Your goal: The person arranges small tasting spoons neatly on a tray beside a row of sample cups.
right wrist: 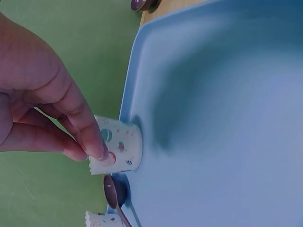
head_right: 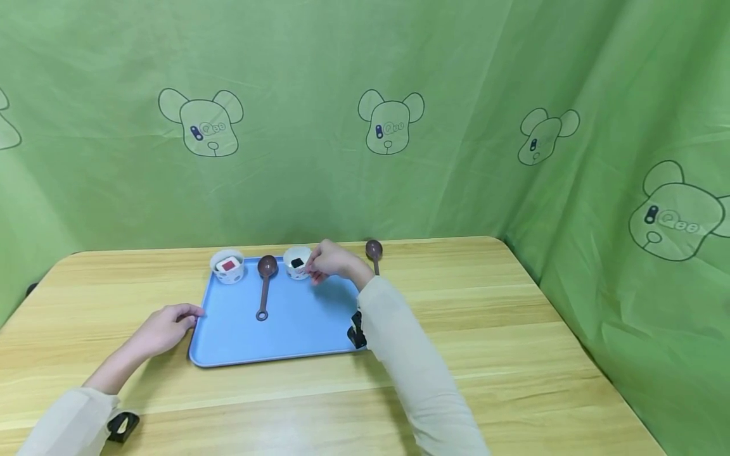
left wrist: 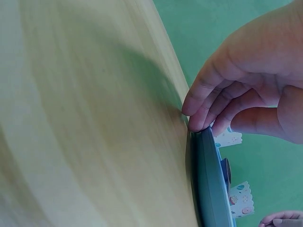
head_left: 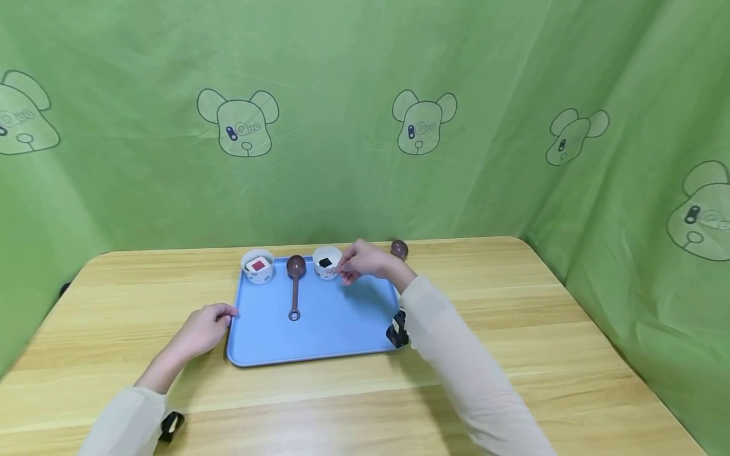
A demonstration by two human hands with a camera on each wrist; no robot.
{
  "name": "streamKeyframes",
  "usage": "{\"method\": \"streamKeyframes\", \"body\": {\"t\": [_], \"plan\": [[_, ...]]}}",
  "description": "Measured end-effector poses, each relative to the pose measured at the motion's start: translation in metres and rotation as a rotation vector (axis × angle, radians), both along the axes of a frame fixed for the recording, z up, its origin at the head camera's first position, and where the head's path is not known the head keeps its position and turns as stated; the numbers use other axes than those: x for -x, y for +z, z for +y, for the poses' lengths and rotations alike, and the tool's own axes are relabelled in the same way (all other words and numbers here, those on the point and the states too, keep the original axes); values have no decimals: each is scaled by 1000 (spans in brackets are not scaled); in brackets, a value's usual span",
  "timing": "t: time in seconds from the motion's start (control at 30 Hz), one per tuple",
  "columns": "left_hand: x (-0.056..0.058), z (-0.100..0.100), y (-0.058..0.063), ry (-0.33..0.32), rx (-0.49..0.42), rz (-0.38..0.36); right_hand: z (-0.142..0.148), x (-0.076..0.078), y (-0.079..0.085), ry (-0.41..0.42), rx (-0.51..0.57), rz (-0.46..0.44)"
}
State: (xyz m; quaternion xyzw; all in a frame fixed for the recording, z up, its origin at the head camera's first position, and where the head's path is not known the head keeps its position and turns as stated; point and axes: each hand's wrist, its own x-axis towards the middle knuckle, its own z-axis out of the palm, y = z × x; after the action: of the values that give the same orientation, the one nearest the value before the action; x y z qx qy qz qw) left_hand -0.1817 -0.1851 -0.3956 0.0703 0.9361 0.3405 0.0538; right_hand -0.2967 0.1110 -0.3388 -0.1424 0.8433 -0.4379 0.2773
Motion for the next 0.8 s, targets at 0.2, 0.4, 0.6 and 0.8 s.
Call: {"method": "streamKeyframes", "body": {"t": [0.2,0.4,0.6,0.8], "plan": [[0,0,-1,0,-4,4,10,0,0,-14,6,-17],[1,0,-1,-1,-7,2,16,1,3,-36,26,-24],[1,0,-1,3,-4,-3,25,4,1,-53,25,-13],[0,0,-1,-1,0,7,34,4,1,-65,8,-2]]}}
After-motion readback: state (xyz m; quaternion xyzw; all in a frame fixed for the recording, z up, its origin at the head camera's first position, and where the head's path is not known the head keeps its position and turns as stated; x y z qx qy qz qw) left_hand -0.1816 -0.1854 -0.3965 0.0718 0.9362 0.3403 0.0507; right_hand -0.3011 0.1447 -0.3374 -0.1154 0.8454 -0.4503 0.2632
